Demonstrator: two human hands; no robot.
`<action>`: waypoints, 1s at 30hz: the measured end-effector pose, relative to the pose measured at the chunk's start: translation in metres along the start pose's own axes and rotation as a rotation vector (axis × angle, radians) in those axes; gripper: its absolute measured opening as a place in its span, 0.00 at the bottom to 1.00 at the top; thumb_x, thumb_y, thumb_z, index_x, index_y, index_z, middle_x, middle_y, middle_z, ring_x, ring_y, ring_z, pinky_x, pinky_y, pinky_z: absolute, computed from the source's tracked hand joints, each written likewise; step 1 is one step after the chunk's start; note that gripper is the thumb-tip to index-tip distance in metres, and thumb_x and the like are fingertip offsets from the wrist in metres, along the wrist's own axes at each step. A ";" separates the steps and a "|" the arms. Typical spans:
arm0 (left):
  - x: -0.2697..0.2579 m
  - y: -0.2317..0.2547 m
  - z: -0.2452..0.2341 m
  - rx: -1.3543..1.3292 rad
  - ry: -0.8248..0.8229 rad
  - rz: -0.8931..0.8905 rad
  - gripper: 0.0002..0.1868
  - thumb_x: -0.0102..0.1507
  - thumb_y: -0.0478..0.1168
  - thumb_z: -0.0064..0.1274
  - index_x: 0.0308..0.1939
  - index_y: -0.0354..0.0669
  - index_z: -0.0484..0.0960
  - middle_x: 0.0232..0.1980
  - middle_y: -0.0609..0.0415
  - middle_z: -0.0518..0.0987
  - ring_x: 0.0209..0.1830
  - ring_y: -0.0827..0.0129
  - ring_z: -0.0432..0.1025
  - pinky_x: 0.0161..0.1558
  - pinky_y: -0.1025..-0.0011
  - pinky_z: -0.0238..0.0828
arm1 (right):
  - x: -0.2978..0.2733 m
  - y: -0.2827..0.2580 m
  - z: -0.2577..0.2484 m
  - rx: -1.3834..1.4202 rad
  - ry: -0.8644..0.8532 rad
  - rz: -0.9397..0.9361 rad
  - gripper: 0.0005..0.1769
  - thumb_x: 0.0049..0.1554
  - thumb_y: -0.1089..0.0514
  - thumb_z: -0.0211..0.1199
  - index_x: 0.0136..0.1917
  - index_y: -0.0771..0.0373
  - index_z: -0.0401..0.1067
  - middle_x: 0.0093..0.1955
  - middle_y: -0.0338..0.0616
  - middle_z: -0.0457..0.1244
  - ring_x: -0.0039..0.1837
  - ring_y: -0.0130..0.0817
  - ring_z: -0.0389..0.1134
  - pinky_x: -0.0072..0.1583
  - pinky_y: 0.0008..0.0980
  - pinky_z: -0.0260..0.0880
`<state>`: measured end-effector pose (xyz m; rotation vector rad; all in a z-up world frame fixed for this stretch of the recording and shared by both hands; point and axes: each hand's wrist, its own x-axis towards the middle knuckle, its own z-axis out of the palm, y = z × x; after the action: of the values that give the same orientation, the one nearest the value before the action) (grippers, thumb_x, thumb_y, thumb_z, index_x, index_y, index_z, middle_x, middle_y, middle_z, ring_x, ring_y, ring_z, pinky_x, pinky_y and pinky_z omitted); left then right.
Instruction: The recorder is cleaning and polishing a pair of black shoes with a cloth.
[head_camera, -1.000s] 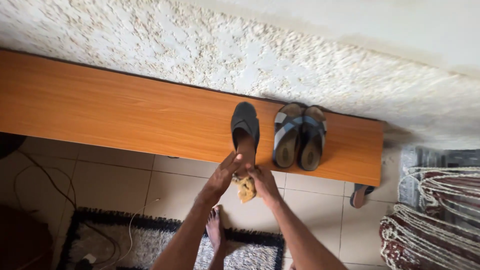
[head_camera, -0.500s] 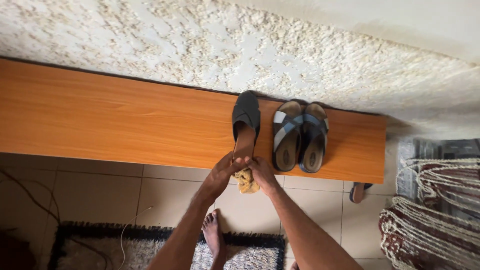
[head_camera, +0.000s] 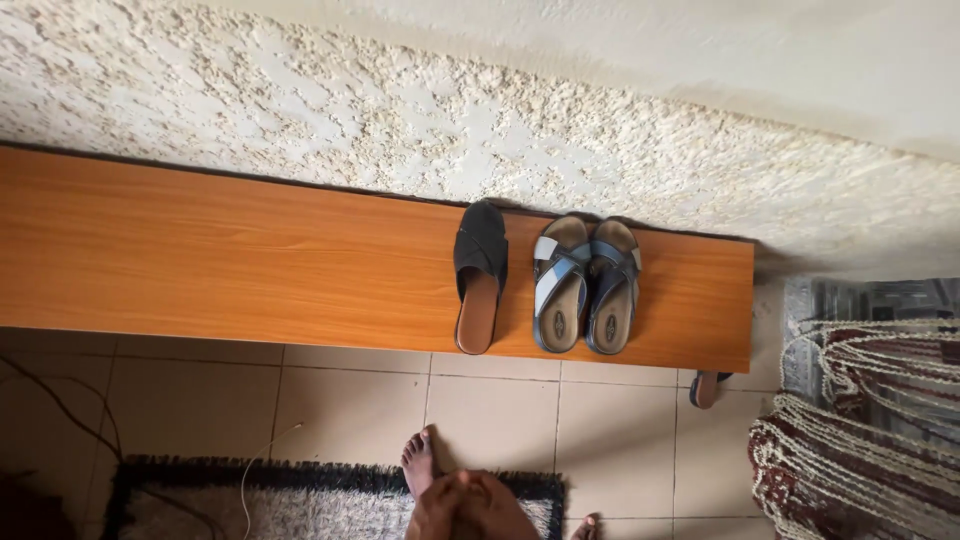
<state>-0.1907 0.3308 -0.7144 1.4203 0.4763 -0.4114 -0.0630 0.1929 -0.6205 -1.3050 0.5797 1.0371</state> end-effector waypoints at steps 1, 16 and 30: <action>0.015 0.002 -0.003 0.014 -0.022 0.052 0.25 0.68 0.54 0.54 0.60 0.38 0.83 0.53 0.46 0.85 0.56 0.59 0.80 0.58 0.65 0.77 | 0.001 0.011 -0.003 0.000 -0.001 0.000 0.17 0.58 0.51 0.66 0.57 0.62 0.78 0.55 0.46 0.72 0.57 0.32 0.72 0.60 0.32 0.73; 0.174 0.332 0.001 -0.211 0.062 0.280 0.35 0.67 0.60 0.46 0.64 0.33 0.73 0.63 0.41 0.76 0.62 0.58 0.74 0.60 0.56 0.76 | -0.018 -0.256 0.011 -0.106 0.371 -0.318 0.13 0.55 0.62 0.61 0.55 0.65 0.73 0.47 0.47 0.70 0.47 0.34 0.74 0.49 0.35 0.78; 0.276 0.385 0.009 -1.130 -0.109 -0.054 0.59 0.61 0.80 0.32 0.75 0.30 0.55 0.78 0.39 0.60 0.75 0.50 0.57 0.73 0.55 0.49 | 0.125 -0.426 0.018 -1.310 0.594 -0.962 0.31 0.47 0.64 0.72 0.64 0.59 0.71 0.56 0.62 0.64 0.58 0.62 0.67 0.57 0.52 0.68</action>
<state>0.2500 0.3668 -0.5426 0.2919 0.5291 -0.1883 0.3596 0.2733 -0.5109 -2.6779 -0.4803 0.0621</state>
